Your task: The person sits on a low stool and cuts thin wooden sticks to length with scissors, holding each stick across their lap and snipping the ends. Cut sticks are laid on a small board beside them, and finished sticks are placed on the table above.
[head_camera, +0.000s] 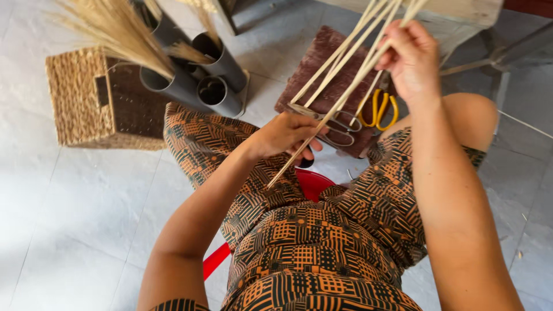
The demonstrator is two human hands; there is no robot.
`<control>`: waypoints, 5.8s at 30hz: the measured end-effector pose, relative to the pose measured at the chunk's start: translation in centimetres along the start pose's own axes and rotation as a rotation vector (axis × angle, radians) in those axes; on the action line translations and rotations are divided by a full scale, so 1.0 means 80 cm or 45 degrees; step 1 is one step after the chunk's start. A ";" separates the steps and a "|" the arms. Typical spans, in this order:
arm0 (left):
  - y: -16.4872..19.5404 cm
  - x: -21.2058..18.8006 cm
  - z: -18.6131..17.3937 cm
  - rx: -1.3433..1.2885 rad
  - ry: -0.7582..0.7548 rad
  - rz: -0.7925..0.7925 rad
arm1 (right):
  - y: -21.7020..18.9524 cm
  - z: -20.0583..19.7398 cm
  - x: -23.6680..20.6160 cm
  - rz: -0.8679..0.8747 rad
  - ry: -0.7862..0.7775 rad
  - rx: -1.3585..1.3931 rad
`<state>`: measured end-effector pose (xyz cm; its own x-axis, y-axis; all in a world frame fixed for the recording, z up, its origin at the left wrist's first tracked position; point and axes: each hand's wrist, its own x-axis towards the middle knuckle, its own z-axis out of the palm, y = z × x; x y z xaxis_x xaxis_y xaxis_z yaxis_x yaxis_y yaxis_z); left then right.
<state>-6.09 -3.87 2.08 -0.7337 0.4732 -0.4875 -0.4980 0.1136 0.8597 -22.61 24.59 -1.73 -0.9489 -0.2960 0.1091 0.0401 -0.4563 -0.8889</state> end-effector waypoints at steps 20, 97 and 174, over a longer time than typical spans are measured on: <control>0.044 -0.023 -0.011 0.366 0.058 0.057 | -0.001 -0.015 0.005 -0.106 -0.019 0.041; -0.081 0.045 -0.065 0.005 0.616 0.232 | 0.122 -0.086 -0.091 0.556 0.842 -0.346; -0.109 0.067 -0.019 0.684 1.095 0.479 | 0.111 0.112 -0.138 0.134 -0.340 -1.553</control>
<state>-6.34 -3.65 -8.29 -0.9801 -0.1899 0.0582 -0.0585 0.5560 0.8291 -8.98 16.30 -6.81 -0.8599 -0.5097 -0.0278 -0.3390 0.6110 -0.7154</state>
